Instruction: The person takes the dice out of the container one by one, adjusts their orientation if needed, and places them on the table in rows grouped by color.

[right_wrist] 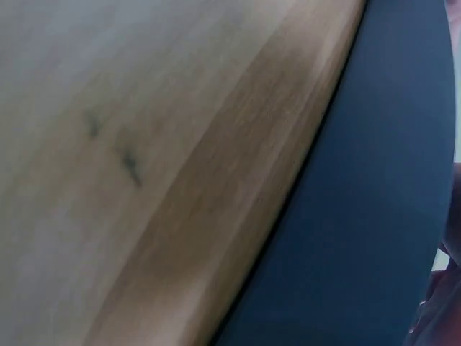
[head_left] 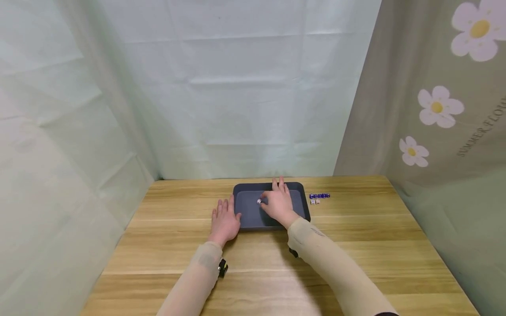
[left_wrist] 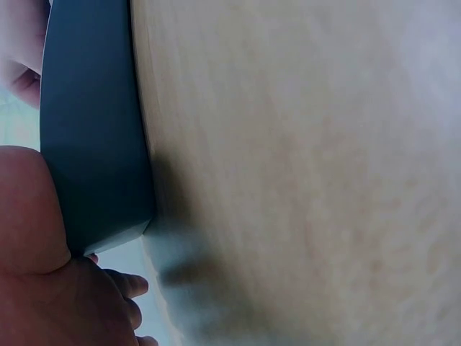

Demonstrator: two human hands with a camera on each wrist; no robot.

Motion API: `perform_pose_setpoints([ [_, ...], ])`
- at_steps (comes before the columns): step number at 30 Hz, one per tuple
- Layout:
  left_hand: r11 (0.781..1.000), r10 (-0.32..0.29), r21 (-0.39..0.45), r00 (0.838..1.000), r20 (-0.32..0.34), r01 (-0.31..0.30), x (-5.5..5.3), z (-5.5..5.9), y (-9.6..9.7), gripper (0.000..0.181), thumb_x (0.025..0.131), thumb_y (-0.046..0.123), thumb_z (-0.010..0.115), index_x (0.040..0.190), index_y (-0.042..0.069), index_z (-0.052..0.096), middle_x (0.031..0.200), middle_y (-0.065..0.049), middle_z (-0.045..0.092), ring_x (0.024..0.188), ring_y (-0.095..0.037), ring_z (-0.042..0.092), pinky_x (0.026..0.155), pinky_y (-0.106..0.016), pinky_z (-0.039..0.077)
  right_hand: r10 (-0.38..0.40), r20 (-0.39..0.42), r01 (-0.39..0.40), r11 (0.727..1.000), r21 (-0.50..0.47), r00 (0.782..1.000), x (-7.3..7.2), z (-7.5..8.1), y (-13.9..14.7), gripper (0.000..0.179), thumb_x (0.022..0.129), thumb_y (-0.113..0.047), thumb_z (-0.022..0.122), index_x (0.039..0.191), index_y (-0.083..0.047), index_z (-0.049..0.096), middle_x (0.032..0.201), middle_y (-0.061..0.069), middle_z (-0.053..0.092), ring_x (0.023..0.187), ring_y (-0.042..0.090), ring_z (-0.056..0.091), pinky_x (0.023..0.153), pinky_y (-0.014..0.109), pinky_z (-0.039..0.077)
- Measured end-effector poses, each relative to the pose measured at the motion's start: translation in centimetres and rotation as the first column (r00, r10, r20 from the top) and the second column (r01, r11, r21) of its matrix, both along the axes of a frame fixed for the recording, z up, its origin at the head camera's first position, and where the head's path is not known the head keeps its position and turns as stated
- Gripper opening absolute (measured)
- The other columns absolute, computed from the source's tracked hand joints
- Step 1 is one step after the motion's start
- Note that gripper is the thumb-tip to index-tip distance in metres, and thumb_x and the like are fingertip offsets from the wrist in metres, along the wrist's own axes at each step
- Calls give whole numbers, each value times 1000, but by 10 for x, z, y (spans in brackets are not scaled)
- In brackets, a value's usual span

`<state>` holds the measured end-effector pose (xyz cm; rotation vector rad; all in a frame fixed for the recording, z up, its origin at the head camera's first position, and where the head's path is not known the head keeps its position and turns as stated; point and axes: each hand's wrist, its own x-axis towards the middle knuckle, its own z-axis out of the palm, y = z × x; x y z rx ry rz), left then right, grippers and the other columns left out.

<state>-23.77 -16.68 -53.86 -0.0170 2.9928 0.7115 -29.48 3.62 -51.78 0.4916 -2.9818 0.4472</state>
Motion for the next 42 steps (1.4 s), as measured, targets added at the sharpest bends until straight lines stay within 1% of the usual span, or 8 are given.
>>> perform_pose_setpoints([
  [5, 1000, -5, -15, 1000, 3, 5, 0, 0, -2, 75, 113, 27, 52, 172, 6, 12, 173, -29, 21, 163, -44, 6, 128, -64, 6, -9, 5, 9, 1000, 22, 1000, -1, -2, -7, 22, 96, -38, 83, 113, -26, 84, 169, 27, 33, 161, 49, 8, 128, 59, 22],
  [9, 1000, -6, -13, 1000, 2, 6, 0, -1, -3, 74, 113, 27, 51, 172, 6, 11, 173, -29, 22, 163, -44, 7, 128, -64, 7, -9, -15, 9, 999, 39, 1000, -1, -2, -13, 20, 96, -38, 83, 111, -25, 84, 168, 27, 35, 161, 50, 11, 127, 59, 22],
  [13, 1000, -6, -2, 1000, -11, 6, 0, 0, -3, 73, 112, 24, 51, 172, 5, 13, 172, -30, 23, 163, -45, 8, 128, -64, 7, -19, -31, 21, 997, 77, 999, 0, -3, -17, 20, 97, -39, 82, 111, -26, 84, 168, 25, 37, 161, 48, 12, 127, 58, 23],
  [20, 1000, -13, 0, 1000, -1, 13, -2, -6, -5, 75, 112, 27, 50, 172, 7, 10, 173, -30, 20, 163, -44, 4, 128, -64, 4, -46, -41, 51, 992, 117, 998, 0, -6, -22, 14, 99, -35, 80, 107, -26, 86, 168, 24, 39, 162, 46, 14, 128, 57, 24],
  [26, 1000, -13, 12, 1000, 19, 13, -4, -10, -6, 76, 113, 28, 49, 173, 8, 7, 174, -29, 18, 163, -43, 0, 128, -64, 2, -65, -13, 67, 983, 172, 998, -2, -7, -28, 8, 97, -32, 82, 101, -26, 87, 168, 21, 39, 162, 45, 16, 128, 55, 23],
  [28, 1000, -12, 11, 1000, 14, 12, -2, -8, -5, 75, 112, 27, 50, 172, 7, 10, 173, -29, 19, 163, -44, 2, 128, -64, 4, -71, -9, 72, 978, 195, 997, -3, -6, -30, 8, 97, -32, 82, 100, -26, 87, 168, 20, 40, 162, 44, 17, 128, 55, 24],
  [35, 1000, -7, -8, 1000, -7, 7, 3, 2, -1, 73, 112, 26, 52, 172, 5, 15, 172, -29, 24, 163, -45, 8, 128, -64, 8, -80, -46, 89, 960, 264, 996, -2, -5, -33, 17, 100, -34, 77, 105, -22, 87, 165, 21, 45, 161, 44, 20, 127, 54, 27],
  [42, 1000, -2, -15, 1000, -20, 2, 2, 2, -2, 73, 112, 24, 53, 171, 4, 17, 171, -30, 25, 162, -46, 10, 128, -65, 10, -88, -37, 94, 953, 287, 995, -2, -3, -36, 19, 101, -37, 77, 106, -22, 87, 166, 20, 44, 162, 44, 18, 128, 53, 26],
])
